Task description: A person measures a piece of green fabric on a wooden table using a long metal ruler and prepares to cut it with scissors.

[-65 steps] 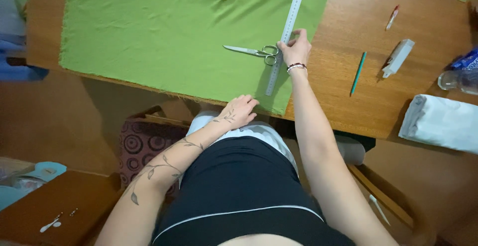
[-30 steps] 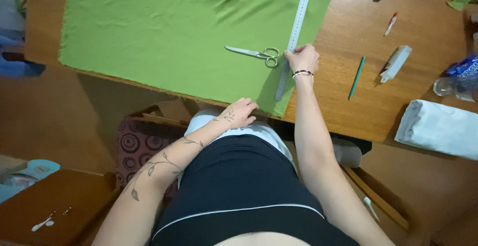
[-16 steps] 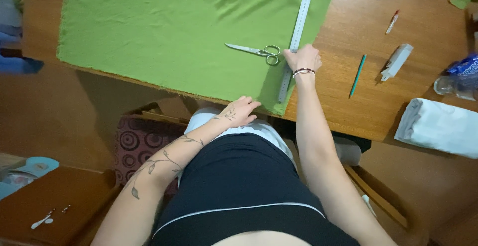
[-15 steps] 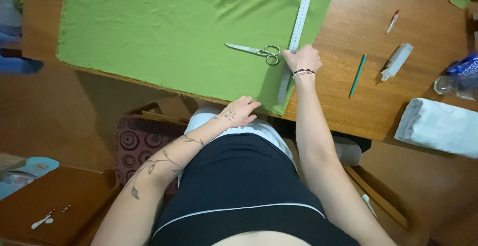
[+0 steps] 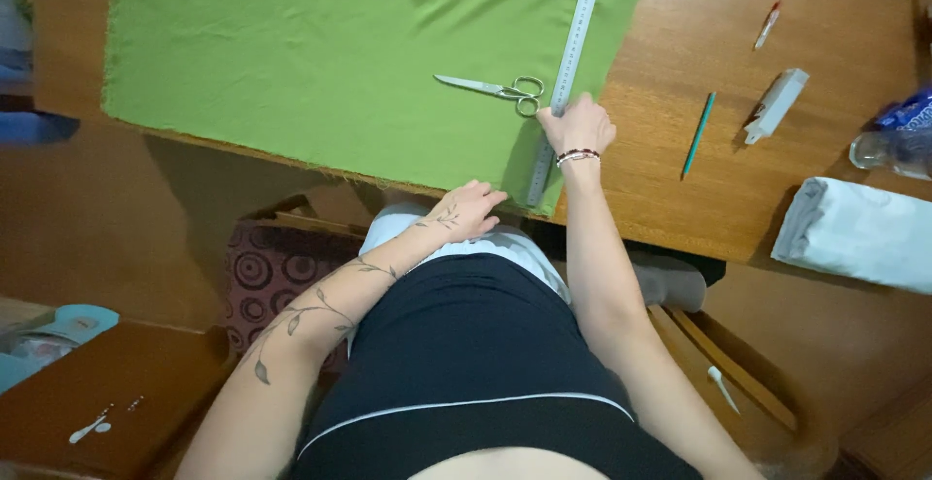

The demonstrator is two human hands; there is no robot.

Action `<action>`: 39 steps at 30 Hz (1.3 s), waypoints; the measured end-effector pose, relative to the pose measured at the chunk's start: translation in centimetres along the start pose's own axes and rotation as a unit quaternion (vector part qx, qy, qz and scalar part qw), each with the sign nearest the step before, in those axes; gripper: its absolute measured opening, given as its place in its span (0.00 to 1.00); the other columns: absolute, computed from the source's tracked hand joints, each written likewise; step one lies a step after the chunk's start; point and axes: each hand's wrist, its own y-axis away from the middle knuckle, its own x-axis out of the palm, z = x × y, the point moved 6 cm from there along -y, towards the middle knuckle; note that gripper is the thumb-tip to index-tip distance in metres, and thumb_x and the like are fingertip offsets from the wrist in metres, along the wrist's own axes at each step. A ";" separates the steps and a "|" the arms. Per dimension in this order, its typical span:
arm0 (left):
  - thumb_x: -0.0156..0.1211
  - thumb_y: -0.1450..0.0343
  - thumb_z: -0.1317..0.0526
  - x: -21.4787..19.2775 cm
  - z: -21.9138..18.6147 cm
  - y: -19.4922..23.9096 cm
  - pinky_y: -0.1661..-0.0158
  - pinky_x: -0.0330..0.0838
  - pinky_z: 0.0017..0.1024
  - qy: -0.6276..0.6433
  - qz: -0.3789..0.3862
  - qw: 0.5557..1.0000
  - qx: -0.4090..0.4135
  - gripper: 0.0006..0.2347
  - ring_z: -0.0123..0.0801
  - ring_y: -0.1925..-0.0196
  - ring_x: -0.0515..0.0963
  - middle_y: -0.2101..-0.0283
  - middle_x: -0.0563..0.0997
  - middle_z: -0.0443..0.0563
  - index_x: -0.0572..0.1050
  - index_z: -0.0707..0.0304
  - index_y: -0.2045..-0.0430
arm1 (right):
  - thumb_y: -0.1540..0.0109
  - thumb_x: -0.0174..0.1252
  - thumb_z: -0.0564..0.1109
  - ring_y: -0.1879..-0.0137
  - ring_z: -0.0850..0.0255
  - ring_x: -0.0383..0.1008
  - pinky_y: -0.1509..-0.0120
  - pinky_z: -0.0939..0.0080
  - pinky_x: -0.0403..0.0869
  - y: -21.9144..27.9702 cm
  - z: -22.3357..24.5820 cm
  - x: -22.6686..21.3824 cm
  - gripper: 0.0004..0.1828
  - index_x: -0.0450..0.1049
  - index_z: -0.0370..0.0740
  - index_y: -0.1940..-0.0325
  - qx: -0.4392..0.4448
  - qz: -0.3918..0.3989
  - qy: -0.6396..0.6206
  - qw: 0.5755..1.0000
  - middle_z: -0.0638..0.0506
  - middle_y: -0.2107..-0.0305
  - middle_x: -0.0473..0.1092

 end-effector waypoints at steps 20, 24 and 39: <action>0.58 0.29 0.51 0.2 0.1 0.4 0.49 0.75 0.41 0.045 0.022 0.999 -0.013 0.21 0.48 0.48 0.78 0.54 0.78 0.55 0.70 0.51 0.41 | 0.47 0.60 0.64 0.53 0.42 0.79 0.50 0.40 0.74 -4.0 -4.3 3.7 0.24 0.77 0.43 0.61 -0.030 -0.079 0.062 0.994 0.40 0.64 0.78; 0.58 0.29 0.50 0.3 0.9 0.9 0.47 0.74 0.41 0.081 0.011 0.996 -0.039 0.21 0.50 0.46 0.77 0.53 0.78 0.56 0.70 0.51 0.40 | 0.49 0.66 0.58 0.58 0.41 0.79 0.54 0.40 0.76 -4.4 -3.3 2.8 0.22 0.72 0.44 0.60 -0.120 -0.198 0.057 0.971 0.42 0.65 0.74; 0.58 0.28 0.52 -4.5 10.3 9.4 0.57 0.77 0.39 0.403 -0.170 0.881 -0.177 0.15 0.41 0.58 0.84 0.60 0.83 0.52 0.75 0.50 0.48 | 0.46 0.74 0.45 0.53 0.52 0.73 0.49 0.53 0.73 -2.5 4.3 6.8 0.18 0.76 0.50 0.56 -0.402 -0.168 0.009 0.900 0.51 0.62 0.70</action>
